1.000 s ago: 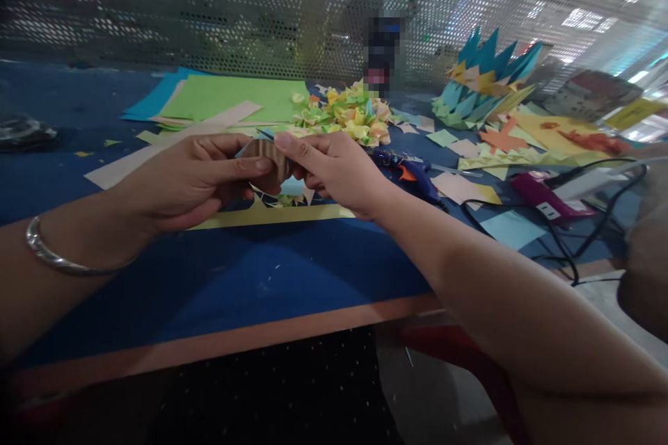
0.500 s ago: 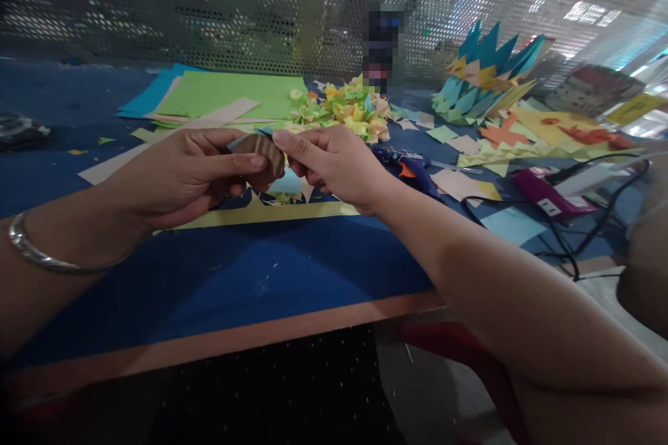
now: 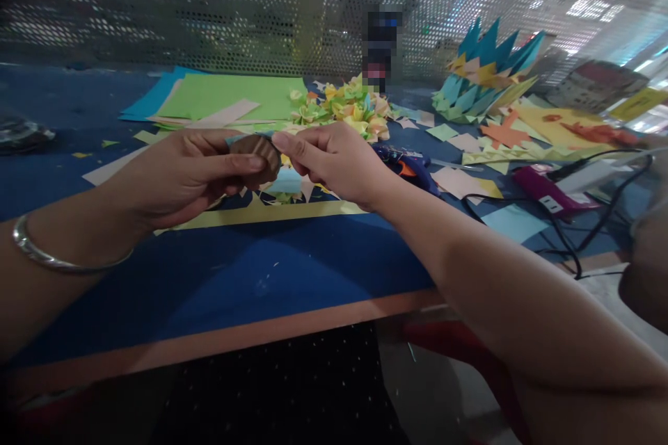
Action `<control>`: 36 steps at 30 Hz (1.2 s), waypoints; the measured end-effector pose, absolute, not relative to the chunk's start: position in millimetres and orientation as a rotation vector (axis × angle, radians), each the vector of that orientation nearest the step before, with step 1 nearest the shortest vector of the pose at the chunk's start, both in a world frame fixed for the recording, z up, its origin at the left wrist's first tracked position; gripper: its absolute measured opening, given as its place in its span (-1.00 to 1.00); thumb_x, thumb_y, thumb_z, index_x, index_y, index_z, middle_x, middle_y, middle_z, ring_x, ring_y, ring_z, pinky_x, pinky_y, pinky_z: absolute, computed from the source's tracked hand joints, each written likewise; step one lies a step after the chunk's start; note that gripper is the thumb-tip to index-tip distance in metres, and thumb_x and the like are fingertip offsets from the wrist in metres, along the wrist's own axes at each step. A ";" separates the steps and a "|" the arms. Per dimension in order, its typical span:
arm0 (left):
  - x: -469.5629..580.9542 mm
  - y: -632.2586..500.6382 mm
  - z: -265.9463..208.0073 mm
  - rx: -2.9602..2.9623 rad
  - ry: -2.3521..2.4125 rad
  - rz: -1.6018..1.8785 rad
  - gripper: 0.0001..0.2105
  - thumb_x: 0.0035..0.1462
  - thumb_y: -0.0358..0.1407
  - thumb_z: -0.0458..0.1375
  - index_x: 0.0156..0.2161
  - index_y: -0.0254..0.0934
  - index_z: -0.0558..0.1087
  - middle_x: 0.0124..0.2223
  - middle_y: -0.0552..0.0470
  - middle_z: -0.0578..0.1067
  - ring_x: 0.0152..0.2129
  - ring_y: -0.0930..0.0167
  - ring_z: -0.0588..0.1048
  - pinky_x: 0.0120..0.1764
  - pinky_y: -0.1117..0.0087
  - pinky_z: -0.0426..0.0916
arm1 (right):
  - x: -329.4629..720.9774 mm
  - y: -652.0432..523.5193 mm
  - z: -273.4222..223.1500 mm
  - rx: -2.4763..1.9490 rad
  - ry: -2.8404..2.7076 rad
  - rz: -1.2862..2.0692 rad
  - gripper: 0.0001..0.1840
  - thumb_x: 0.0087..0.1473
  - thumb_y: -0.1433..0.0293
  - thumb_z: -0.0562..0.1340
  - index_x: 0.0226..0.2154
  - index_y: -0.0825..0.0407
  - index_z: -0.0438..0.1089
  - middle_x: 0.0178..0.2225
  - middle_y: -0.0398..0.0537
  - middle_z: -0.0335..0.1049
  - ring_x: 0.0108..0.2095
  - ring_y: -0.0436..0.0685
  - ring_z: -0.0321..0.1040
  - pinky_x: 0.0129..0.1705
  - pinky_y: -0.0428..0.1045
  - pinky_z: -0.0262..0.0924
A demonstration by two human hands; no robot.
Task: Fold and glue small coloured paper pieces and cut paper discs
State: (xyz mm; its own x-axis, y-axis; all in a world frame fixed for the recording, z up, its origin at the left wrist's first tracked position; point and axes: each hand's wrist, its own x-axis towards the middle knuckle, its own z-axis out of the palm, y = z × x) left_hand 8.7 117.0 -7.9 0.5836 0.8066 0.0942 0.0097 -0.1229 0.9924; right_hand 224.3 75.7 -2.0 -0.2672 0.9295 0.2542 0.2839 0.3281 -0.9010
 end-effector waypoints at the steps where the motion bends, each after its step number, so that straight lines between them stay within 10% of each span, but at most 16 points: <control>1: 8.5 117.5 -8.7 1.567 0.711 0.790 -0.84 0.06 -0.22 0.40 -0.25 -0.21 0.66 -0.28 -0.05 0.60 -0.45 0.45 0.45 -0.56 0.49 0.18 | 224.0 75.8 -2.0 -1.086 -1.749 0.960 -0.42 0.16 -0.08 0.28 -0.61 0.01 0.27 -0.71 -0.30 -0.06 -0.66 -0.09 -0.11 -0.67 -0.10 -0.23; 36: 8.6 116.5 -6.0 1.733 0.699 0.741 -0.85 0.09 -0.18 0.36 -0.29 -0.21 0.64 -0.34 -0.02 0.59 -0.55 0.46 0.41 -0.55 0.42 0.17 | 220.9 77.9 -4.8 -1.118 -1.650 0.965 -0.40 0.09 -0.14 0.29 -0.59 0.02 0.29 -0.69 -0.32 -0.10 -0.68 -0.11 -0.16 -0.66 -0.09 -0.28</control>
State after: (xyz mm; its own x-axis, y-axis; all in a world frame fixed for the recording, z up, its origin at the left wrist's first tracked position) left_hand 8.6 116.5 -6.0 0.6341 0.7609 0.1382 0.0935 -0.2528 0.9630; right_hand 220.9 77.9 -4.8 -0.1927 0.9504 0.2440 0.2531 0.2884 -0.9234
